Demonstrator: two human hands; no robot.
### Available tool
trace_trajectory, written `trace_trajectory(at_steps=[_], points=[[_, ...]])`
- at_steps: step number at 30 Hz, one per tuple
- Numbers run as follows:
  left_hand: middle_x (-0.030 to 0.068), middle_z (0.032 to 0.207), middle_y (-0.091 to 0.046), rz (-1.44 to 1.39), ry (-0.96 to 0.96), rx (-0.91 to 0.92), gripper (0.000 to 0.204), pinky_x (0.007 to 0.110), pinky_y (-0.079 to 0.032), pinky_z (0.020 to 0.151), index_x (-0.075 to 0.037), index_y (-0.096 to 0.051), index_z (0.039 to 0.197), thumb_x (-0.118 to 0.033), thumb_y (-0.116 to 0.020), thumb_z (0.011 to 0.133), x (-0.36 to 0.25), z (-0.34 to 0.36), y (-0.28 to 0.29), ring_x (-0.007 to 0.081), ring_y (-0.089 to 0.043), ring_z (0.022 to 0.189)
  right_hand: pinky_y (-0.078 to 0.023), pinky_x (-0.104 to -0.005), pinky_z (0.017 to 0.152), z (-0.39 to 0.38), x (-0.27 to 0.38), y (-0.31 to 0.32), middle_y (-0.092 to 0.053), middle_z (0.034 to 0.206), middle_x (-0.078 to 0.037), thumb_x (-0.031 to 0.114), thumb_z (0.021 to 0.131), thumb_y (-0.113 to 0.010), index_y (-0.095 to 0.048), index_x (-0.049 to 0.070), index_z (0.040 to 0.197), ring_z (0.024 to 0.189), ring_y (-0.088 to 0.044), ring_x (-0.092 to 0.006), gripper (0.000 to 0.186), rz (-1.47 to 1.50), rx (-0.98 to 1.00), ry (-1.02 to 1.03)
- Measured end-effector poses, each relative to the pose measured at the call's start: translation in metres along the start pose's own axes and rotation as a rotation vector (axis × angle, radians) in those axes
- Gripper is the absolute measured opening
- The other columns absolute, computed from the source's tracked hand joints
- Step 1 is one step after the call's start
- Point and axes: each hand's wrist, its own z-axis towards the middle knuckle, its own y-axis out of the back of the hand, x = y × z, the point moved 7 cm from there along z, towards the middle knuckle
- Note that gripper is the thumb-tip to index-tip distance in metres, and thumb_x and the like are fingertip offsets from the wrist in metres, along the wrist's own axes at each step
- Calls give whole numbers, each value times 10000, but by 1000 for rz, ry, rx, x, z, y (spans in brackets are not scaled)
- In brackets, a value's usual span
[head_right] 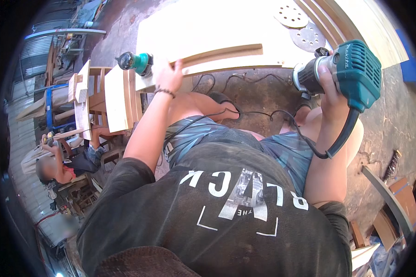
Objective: Use a router to shape the edges of a wooden board.
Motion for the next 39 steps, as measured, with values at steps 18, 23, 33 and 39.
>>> trace_trajectory(at_steps=[18, 23, 33, 39], points=[[310, 1721, -370, 137, -286, -70, 980, 693, -243, 1275, -58, -409, 1688, -729, -588, 996, -66, -13, 0, 496, -298, 1618, -518, -425, 1081, -11, 9, -31, -695, 1287, -143, 65, 874, -774, -652, 9, 1351, 1175, -677, -271, 496, -14, 119, -94], [243, 1819, -189, 141, -446, 139, 970, 681, -139, 1323, -240, -277, 1761, -790, -524, 1002, -115, 50, -19, 460, -156, 1682, -522, -452, 1049, -6, 18, -49, -708, 1243, -127, 146, 864, -838, -687, 39, 1277, 1139, -677, -288, 453, -97, 223, 123], [164, 1831, -202, 194, -375, 4, 1067, 669, -169, 1326, -306, -265, 1762, -943, -438, 924, -140, 169, -10, 397, -188, 1686, -523, -434, 1103, 33, -4, -105, -741, 1279, -87, 269, 772, -903, -724, 82, 1312, 1215, -694, -278, 599, -483, 318, 434], [256, 1821, -153, -49, -222, 172, 1045, 530, -46, 1381, -48, -297, 1732, -716, -582, 981, -148, 174, 10, 429, -51, 1697, -532, -442, 1066, 50, -14, -125, -730, 1239, -98, 137, 802, -859, -700, 62, 1320, 1162, -689, -276, 546, -336, 430, 384]])
